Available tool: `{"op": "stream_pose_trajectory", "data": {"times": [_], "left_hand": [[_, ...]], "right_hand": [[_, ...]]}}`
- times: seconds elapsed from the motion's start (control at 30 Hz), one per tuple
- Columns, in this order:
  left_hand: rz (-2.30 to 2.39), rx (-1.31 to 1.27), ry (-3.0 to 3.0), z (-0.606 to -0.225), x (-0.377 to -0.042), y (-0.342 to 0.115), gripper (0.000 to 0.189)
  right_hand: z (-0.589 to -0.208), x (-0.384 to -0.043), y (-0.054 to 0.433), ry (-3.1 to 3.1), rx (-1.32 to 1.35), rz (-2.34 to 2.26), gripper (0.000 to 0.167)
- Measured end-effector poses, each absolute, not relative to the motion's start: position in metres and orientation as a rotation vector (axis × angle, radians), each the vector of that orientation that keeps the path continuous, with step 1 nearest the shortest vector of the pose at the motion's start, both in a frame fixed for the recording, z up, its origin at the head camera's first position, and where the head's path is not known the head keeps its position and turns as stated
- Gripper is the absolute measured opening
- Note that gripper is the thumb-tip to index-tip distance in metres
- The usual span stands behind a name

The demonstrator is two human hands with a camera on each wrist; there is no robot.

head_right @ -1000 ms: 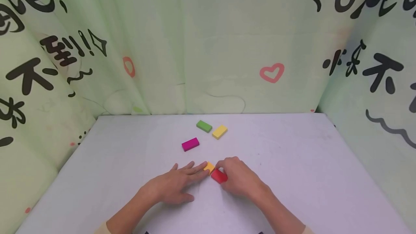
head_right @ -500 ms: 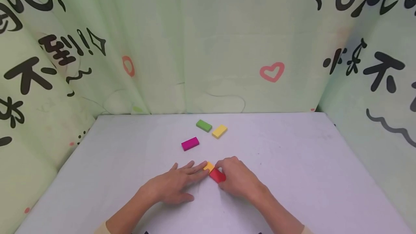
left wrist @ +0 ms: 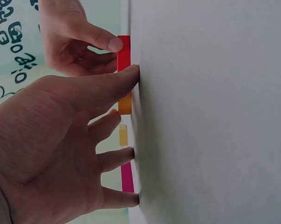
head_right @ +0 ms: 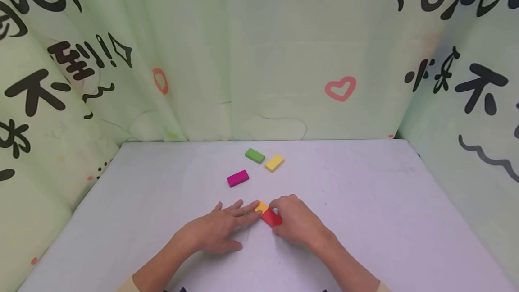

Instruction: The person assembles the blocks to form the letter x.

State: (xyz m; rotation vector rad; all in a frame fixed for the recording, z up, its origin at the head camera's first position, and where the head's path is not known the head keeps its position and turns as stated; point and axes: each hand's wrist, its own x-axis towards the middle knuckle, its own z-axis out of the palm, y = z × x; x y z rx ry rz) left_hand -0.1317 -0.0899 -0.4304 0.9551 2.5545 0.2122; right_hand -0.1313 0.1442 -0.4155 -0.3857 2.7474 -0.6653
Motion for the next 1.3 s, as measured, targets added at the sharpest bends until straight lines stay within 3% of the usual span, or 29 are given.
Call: {"op": "stream_pose_trajectory", "data": {"times": [0.87, 1.3], "left_hand": [[0.222, 0.995, 2.538, -0.429, -0.137, -0.091, 0.084], [0.27, 1.006, 2.546, -0.431, -0.14, -0.092, 0.084]], "right_hand": [[-0.415, -0.131, 0.149, 2.748, -0.412, -0.727, 0.047], [-0.416, -0.134, 0.155, 2.698, -0.444, -0.832, 0.037]]}}
